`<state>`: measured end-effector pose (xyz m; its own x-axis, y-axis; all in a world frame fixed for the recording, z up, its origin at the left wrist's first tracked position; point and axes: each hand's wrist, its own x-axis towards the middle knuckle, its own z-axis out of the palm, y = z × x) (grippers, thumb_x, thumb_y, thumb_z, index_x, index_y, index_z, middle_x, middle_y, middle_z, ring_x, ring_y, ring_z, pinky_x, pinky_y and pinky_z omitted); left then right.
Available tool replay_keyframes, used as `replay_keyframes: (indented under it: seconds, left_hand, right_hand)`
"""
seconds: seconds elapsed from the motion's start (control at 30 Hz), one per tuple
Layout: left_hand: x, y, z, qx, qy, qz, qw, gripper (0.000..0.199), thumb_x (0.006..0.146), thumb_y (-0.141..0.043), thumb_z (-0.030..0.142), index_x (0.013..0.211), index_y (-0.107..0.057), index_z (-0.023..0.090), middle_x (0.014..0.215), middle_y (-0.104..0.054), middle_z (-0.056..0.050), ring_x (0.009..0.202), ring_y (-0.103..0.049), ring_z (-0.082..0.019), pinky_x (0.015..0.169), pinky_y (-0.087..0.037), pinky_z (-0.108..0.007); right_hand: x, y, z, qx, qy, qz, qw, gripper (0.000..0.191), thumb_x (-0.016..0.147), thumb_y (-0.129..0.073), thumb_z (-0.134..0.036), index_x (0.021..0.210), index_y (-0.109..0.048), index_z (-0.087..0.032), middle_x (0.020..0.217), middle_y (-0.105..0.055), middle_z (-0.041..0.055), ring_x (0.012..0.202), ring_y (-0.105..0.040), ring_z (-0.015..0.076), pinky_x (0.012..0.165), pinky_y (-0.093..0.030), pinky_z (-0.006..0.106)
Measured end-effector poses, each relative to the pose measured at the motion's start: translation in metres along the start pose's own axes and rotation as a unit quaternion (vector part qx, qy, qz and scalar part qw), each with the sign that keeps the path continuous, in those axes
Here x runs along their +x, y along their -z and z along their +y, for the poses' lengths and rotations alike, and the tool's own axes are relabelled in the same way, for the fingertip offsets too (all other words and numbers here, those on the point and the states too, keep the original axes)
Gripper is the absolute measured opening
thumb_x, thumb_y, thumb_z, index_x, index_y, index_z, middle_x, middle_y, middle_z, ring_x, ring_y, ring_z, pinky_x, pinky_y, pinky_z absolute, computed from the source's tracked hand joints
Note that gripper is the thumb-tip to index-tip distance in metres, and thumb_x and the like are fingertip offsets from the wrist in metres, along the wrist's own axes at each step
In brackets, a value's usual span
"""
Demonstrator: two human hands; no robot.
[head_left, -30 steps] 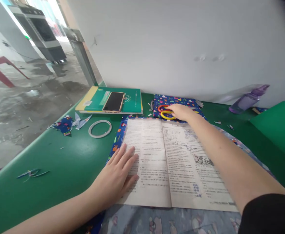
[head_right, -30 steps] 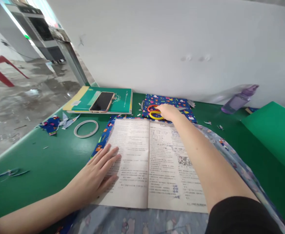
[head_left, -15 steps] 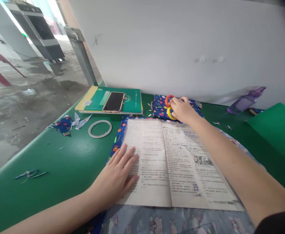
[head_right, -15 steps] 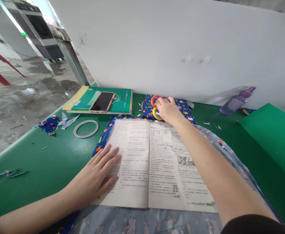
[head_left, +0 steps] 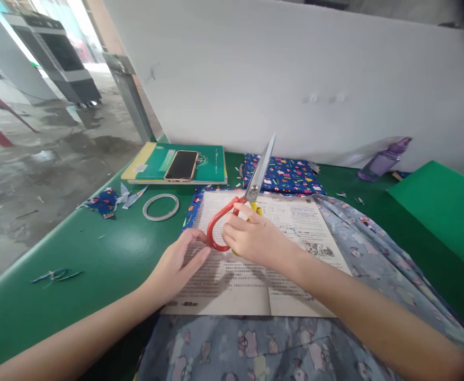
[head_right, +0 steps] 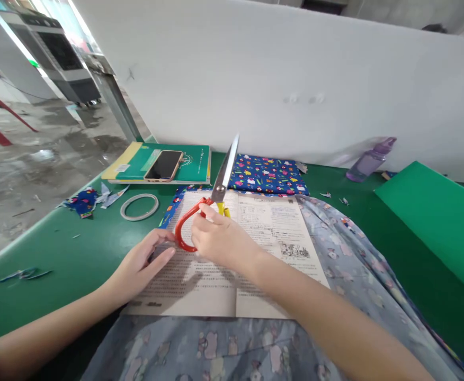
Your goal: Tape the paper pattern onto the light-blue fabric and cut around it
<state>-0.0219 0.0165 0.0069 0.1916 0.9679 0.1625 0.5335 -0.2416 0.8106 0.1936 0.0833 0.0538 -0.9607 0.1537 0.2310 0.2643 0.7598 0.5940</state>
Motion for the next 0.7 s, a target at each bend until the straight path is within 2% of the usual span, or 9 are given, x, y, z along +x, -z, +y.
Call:
replay_keyframes:
  seconds: [0.07,0.13,0.27,0.37,0.43,0.5,0.57,0.63,0.7]
  left_hand:
    - [0.001,-0.001,-0.001,-0.052,0.025,-0.008,0.998,0.029,0.092,-0.049,0.043,0.11,-0.049,0.02,0.1,-0.065,-0.005,0.093,-0.063,-0.019,0.084,-0.051,-0.032]
    - [0.001,-0.002,-0.001,-0.051,0.017,-0.023,0.998,0.025,0.091,-0.05,0.042,0.101,-0.053,0.02,0.092,-0.064,-0.003,0.084,-0.062,-0.018,0.077,-0.05,-0.029]
    - [-0.003,-0.005,0.0,-0.053,0.012,-0.034,0.998,0.029,0.097,-0.038,0.039,0.08,-0.051,0.02,0.071,-0.058,0.0,0.065,-0.056,-0.015,0.067,-0.046,-0.028]
    - [-0.008,-0.009,-0.003,-0.083,0.035,0.017,0.996,0.031,0.098,-0.032,0.039,0.079,-0.047,0.021,0.068,-0.052,0.001,0.06,-0.051,-0.015,0.061,-0.043,-0.028]
    - [-0.01,-0.012,-0.006,-0.08,0.054,0.058,0.994,0.029,0.098,-0.033,0.04,0.08,-0.046,0.021,0.07,-0.051,0.001,0.062,-0.05,-0.016,0.058,-0.041,-0.027]
    - [-0.009,-0.014,-0.007,-0.091,0.072,0.09,0.989,0.028,0.098,-0.034,0.041,0.081,-0.045,0.021,0.074,-0.05,0.0,0.065,-0.05,-0.016,0.057,-0.041,-0.026]
    - [-0.007,-0.015,-0.008,-0.13,0.082,0.12,0.981,0.028,0.099,-0.034,0.042,0.082,-0.044,0.021,0.076,-0.05,0.001,0.065,-0.049,-0.015,0.057,-0.04,-0.026]
    - [-0.004,-0.015,-0.008,-0.177,0.083,0.146,0.97,0.027,0.099,-0.035,0.042,0.083,-0.042,0.021,0.075,-0.049,0.002,0.062,-0.046,-0.013,0.056,-0.039,-0.026]
    - [-0.003,-0.016,-0.008,-0.206,0.067,0.158,0.963,0.026,0.099,-0.036,0.041,0.083,-0.041,0.021,0.074,-0.047,0.003,0.059,-0.044,-0.012,0.057,-0.038,-0.026]
  right_hand:
    - [0.002,0.004,-0.006,0.035,0.005,0.018,0.999,0.024,0.09,-0.045,-0.004,0.094,-0.066,-0.015,0.091,-0.066,0.0047,0.107,-0.054,0.0214,0.115,-0.024,0.046]
    - [0.004,0.007,-0.01,0.117,-0.011,0.034,0.992,0.026,0.091,-0.043,-0.005,0.096,-0.066,-0.018,0.094,-0.066,0.005,0.109,-0.054,0.0205,0.116,-0.025,0.047]
    - [0.005,0.011,-0.012,0.281,-0.087,0.057,0.954,0.036,0.092,-0.038,-0.005,0.102,-0.063,-0.028,0.106,-0.067,0.0021,0.116,-0.054,0.0197,0.116,-0.026,0.052]
    - [0.0,0.006,-0.014,0.301,-0.195,0.099,0.928,0.036,0.093,-0.041,-0.008,0.116,-0.057,-0.031,0.128,-0.059,0.003,0.13,-0.044,0.022,0.118,-0.019,0.054]
    - [-0.006,-0.005,-0.018,0.316,-0.305,0.149,0.886,0.036,0.09,-0.051,-0.016,0.124,-0.051,-0.03,0.135,-0.053,0.0062,0.136,-0.036,0.0252,0.117,-0.021,0.054]
    - [-0.01,-0.02,-0.024,0.373,-0.403,0.191,0.814,0.048,0.083,-0.063,-0.026,0.128,-0.045,-0.025,0.138,-0.047,0.0115,0.135,-0.035,0.0283,0.113,-0.029,0.053]
    - [-0.011,-0.033,-0.03,0.5,-0.472,0.192,0.7,0.058,0.08,-0.066,-0.034,0.13,-0.039,-0.023,0.139,-0.044,0.0145,0.13,-0.041,0.028,0.108,-0.037,0.05]
    - [-0.008,-0.04,-0.033,0.657,-0.506,0.159,0.535,0.056,0.082,-0.063,-0.039,0.13,-0.038,-0.023,0.132,-0.05,0.014,0.118,-0.053,0.0242,0.102,-0.043,0.046]
    - [-0.004,-0.04,-0.035,0.786,-0.491,0.115,0.358,0.047,0.084,-0.06,-0.043,0.122,-0.044,-0.021,0.113,-0.061,0.0107,0.099,-0.062,0.0198,0.095,-0.047,0.042]
